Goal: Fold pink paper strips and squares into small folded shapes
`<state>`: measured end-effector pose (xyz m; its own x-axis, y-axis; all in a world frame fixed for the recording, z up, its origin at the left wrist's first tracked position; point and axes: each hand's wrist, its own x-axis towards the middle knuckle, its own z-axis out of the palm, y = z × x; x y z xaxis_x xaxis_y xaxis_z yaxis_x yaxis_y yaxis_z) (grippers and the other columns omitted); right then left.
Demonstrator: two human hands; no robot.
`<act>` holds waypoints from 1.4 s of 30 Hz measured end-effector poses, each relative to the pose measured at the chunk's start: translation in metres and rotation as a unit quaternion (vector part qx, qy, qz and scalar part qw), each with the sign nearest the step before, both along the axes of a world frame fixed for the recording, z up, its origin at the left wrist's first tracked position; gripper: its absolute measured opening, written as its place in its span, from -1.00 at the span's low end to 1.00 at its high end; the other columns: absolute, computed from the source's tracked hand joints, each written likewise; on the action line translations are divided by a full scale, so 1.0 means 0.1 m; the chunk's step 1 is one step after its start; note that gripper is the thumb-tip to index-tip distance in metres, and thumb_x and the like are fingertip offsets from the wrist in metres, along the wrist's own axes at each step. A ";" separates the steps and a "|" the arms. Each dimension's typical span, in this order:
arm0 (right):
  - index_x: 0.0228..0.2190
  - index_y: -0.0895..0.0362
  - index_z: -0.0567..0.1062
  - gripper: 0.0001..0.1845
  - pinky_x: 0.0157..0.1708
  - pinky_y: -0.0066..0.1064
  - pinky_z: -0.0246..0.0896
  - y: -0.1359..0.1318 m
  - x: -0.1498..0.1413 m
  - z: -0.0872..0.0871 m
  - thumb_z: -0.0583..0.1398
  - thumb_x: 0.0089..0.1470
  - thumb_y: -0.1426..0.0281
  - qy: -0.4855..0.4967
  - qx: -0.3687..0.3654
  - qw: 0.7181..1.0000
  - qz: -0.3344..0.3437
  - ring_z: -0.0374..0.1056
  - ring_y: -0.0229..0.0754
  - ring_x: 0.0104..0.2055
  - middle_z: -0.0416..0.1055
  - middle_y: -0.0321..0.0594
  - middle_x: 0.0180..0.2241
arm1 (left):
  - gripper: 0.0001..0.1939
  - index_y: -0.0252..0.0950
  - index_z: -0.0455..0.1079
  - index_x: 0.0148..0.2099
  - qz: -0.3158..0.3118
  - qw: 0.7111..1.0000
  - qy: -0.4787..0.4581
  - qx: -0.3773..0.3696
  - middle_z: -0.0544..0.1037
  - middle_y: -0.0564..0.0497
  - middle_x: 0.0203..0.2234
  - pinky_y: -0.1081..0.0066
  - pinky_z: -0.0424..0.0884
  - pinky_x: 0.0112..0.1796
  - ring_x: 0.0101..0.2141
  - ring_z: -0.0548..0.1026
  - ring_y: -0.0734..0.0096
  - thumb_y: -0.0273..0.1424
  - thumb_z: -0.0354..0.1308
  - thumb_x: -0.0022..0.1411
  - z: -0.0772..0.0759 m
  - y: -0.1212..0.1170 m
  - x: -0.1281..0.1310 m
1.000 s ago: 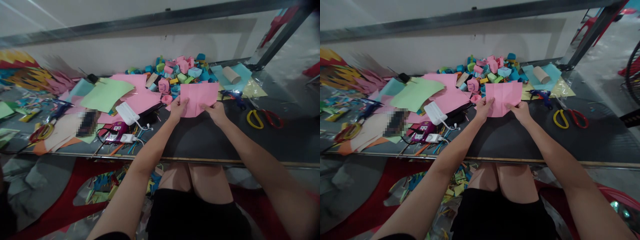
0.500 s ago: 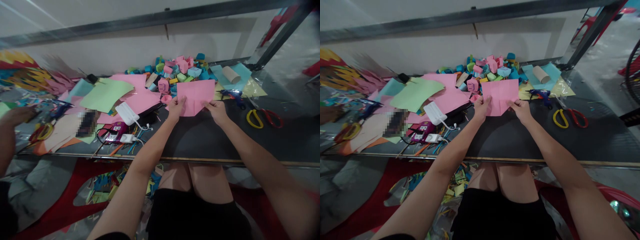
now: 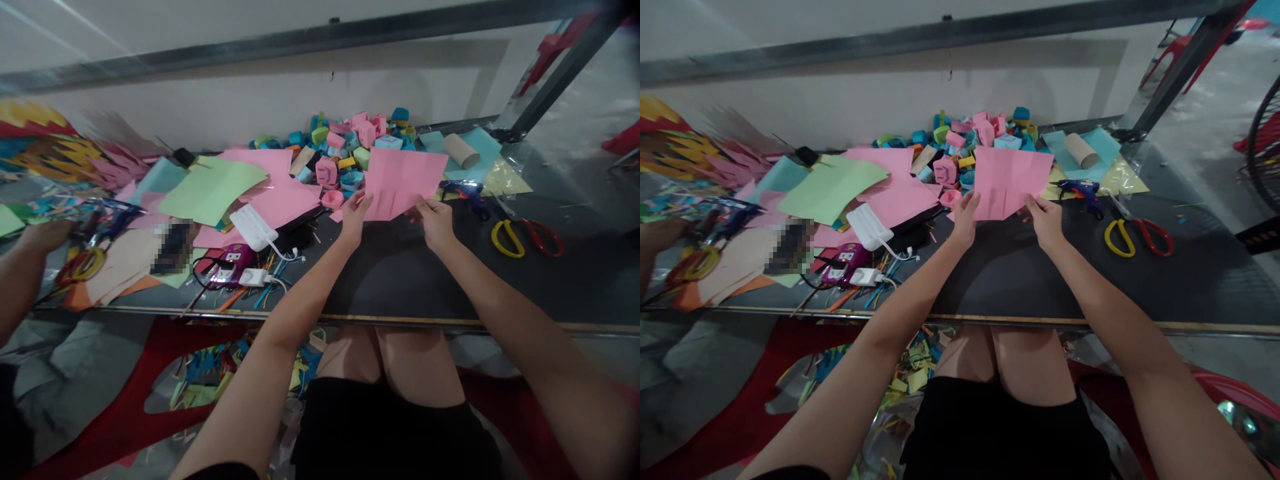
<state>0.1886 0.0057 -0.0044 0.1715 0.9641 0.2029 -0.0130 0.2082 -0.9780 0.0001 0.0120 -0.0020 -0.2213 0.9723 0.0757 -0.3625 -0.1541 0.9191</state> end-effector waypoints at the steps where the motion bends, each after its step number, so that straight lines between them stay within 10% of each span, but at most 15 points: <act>1: -0.51 0.03 0.51 -0.42 -0.47 -0.30 0.38 0.01 0.00 -0.01 0.38 -0.13 -0.23 0.021 -0.008 1.000 -0.003 0.50 -0.12 -0.40 0.48 -0.24 -0.51 | -0.55 -0.24 0.50 -0.15 -0.021 1.000 0.001 -0.003 0.61 -0.02 -0.20 0.29 0.52 -0.06 -0.10 0.59 0.28 -0.05 0.49 0.07 -0.01 -0.02 0.02; 9: -0.46 0.02 0.56 -0.40 -0.41 -0.33 0.44 -0.04 -0.11 -0.03 0.44 -0.26 -0.22 0.110 -0.010 0.994 0.013 0.53 -0.14 -0.32 0.54 -0.30 -0.46 | -0.63 -0.30 0.59 -0.26 -0.188 0.981 0.052 0.007 0.67 -0.05 -0.34 0.33 0.49 -0.17 -0.27 0.61 0.34 -0.28 0.60 -0.08 -0.01 -0.25 0.20; 24: -0.42 0.07 0.63 -0.55 -0.05 -0.04 0.52 -0.21 -0.24 0.07 0.48 -0.19 -0.01 0.000 0.037 0.999 0.039 0.57 0.06 -0.16 0.63 -0.15 -0.34 | -0.80 -0.25 0.56 -0.47 -0.064 0.994 0.093 -0.003 0.54 0.07 -0.55 0.39 0.39 -0.27 -0.47 0.43 0.50 -0.39 0.42 0.19 0.10 -0.24 0.15; 42: -0.49 0.08 0.57 -0.56 -0.45 -0.26 0.34 -0.09 -0.19 -0.05 0.47 -0.18 -0.01 -0.027 0.002 1.000 0.007 0.34 -0.18 -0.49 0.49 -0.23 -0.53 | -0.54 -0.28 0.53 -0.28 0.016 0.999 0.008 -0.047 0.57 -0.03 -0.36 0.40 0.36 -0.37 -0.44 0.43 0.51 0.05 0.25 0.31 -0.03 0.07 -0.08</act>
